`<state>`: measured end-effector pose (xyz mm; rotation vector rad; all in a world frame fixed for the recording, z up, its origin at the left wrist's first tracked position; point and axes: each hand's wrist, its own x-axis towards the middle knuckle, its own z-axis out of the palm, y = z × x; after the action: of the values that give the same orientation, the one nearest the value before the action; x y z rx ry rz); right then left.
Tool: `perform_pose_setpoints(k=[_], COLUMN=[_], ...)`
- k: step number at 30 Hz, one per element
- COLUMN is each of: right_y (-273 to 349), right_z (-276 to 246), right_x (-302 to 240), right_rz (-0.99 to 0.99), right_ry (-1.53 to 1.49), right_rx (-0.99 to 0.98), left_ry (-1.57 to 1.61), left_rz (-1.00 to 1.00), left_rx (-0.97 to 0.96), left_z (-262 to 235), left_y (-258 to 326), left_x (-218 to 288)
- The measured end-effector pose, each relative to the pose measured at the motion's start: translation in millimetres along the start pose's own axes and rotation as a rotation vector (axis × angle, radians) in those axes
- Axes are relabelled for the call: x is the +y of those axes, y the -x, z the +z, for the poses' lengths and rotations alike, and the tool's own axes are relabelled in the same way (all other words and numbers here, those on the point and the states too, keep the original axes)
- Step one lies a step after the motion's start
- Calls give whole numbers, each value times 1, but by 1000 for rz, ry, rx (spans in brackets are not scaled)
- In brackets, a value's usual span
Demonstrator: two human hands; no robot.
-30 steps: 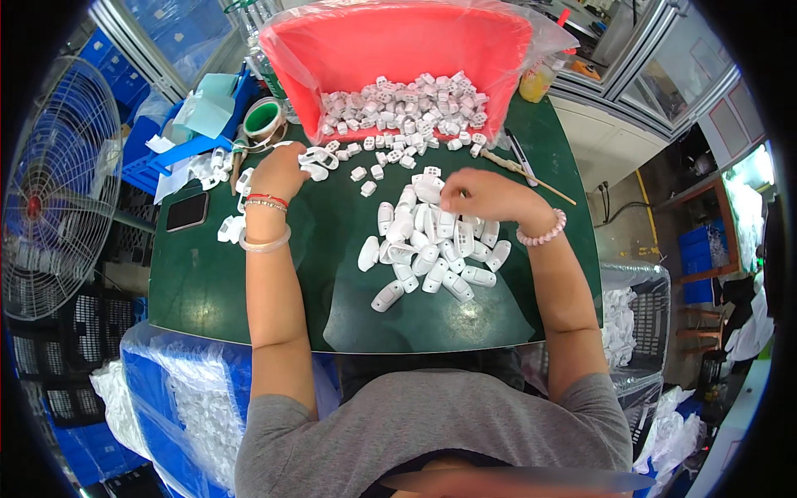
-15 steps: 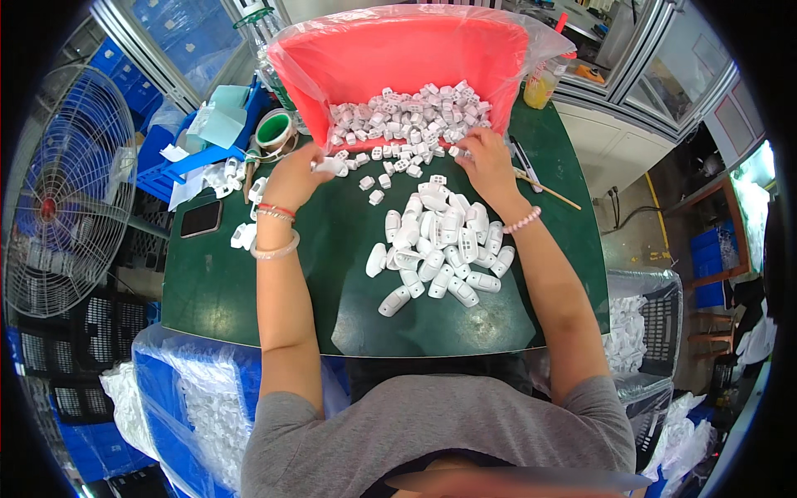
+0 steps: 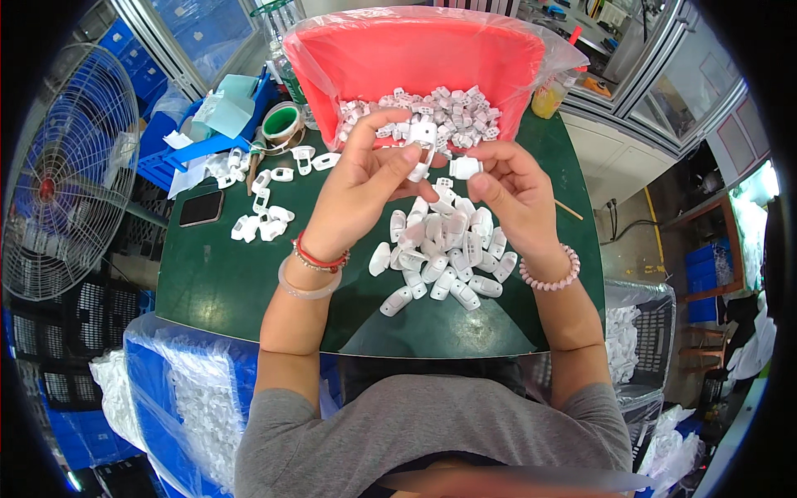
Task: The person assembles small white electronic component housings by hand at a workstation.
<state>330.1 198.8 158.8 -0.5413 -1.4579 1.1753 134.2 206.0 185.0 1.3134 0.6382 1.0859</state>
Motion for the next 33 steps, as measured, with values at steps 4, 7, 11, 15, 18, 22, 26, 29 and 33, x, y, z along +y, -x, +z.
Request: perform_pose_setpoints(k=[4,7,11,15,18,22,26,29,33], right_y=[1,1,2,2,-3,-3,0,-1,-2], right_z=[5,7,9,-1,-3,1,8,3,-4], right_x=[-1,-3,-7,-6,-11,-6,-6,-13,-13], right_rz=[-59,-81,-95,-188,-111,27,127,220,274], right_ry=[5,-8,-16,75,185,236,34,-26,-232], right_rx=[-58,-53,-76,146,239,117,60,4,-36], left_ry=[61,153,41,-10,-58,-53,-141,-395,-258], left_rz=[-39,-75,153,155,211,298,366,550,467], left_rx=[-1,-31,-78,35,8,50,32,48,29], left_z=[8,13,14,14,11,13,8,5,10], left_y=[3,7,6,10,9,9,5,3,3], left_x=[-6,-2,-9,-3,-7,-7,-15,-16,-13])
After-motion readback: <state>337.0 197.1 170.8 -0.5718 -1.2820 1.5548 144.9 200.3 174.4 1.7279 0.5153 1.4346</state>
